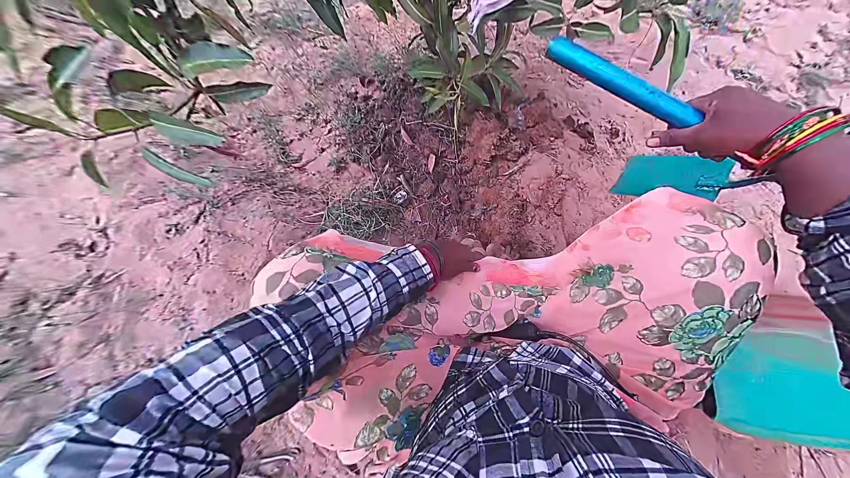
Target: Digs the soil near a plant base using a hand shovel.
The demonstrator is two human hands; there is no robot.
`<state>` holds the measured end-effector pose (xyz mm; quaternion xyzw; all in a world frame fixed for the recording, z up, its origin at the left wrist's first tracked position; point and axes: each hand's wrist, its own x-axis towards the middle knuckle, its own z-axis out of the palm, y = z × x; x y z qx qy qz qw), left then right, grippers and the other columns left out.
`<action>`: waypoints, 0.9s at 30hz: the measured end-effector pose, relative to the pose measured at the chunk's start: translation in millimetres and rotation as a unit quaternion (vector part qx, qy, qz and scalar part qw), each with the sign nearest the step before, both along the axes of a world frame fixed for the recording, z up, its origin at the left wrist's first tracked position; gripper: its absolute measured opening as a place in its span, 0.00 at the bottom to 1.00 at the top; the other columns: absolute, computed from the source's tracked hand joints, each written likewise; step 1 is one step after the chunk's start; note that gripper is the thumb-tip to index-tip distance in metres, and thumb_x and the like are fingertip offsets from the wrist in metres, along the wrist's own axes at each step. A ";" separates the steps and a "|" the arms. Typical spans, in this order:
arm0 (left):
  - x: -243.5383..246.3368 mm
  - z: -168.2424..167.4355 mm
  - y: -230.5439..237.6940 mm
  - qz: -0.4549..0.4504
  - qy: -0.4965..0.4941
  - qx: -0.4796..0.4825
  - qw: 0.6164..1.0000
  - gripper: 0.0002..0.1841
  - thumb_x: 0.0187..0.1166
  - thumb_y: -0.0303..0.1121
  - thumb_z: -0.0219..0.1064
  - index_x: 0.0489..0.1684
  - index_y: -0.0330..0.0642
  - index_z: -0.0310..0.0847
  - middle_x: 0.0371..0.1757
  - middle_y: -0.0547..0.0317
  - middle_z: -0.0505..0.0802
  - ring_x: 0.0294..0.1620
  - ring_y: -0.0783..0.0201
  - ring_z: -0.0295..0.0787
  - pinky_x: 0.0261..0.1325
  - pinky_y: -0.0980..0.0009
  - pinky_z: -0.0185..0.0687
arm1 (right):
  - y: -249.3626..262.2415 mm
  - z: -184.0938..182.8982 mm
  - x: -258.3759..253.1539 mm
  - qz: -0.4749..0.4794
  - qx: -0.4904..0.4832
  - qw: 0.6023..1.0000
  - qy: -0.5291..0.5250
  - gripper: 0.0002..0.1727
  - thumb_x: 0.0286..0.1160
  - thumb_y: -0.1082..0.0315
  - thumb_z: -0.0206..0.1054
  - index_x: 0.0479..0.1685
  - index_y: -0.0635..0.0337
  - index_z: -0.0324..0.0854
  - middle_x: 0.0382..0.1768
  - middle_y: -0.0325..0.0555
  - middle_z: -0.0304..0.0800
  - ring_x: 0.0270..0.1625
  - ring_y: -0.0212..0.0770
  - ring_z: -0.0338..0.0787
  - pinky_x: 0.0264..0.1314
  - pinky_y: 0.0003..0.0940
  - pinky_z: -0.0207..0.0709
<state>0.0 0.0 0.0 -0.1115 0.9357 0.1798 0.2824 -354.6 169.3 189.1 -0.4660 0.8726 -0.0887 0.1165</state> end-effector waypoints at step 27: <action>-151.6 -180.0 -105.5 0.083 0.015 0.053 0.995 0.22 0.93 0.31 0.49 0.84 0.51 0.70 0.74 0.43 0.86 0.71 0.35 0.85 0.64 0.31 0.80 | -335.2 -170.3 71.3 0.204 0.149 0.943 -0.216 0.25 0.81 0.50 0.72 0.64 0.60 0.81 0.36 0.50 0.83 0.26 0.41 0.78 0.29 0.40 0.76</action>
